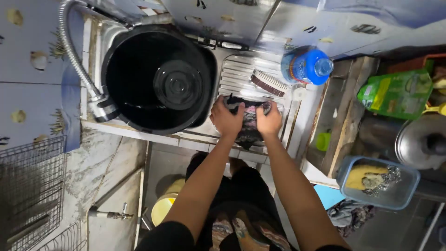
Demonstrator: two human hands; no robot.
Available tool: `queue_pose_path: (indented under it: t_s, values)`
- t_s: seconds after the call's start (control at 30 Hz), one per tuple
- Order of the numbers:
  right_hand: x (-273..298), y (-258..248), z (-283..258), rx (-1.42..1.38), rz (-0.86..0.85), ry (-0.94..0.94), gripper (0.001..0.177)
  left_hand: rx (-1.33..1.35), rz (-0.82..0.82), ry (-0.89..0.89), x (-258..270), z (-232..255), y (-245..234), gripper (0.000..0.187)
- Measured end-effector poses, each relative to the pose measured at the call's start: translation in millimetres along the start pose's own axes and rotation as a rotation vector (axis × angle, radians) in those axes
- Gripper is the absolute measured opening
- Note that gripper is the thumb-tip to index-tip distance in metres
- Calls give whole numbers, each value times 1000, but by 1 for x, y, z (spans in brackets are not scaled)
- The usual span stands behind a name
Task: Hand-washing a cloth item in a basin using a brush and water.
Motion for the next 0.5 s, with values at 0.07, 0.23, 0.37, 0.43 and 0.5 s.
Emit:
queue_pose_path:
  t_s: [0.07,0.23,0.37,0.43,0.5]
  values:
    - [6,-7,11,-93,76,12,52,-128,-40,-131,3,-4,-20,88]
    - [24,-14,41,-149,-95,321,58,163,-144,-424,19,-31,-42,77]
    - [14,-73,-23,-436,79,189,41,558,-132,-366,12,-13,-81,76]
    - [11,-102,-72,-475,107,117,39,650,-82,-279,3,0,-112,74]
    - [6,-117,-133,-716,25,33,30,680,-21,-223,-19,12,-149,71]
Point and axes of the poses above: each hand's wrist, its own x-axis away from the middle knuckle, its own y-axis out of the palm, z = x × y, the point moved 5 cm from there along -x, towards the middle knuckle, and after that the axes turned 9 degrees about z, right-handed, at the moved point
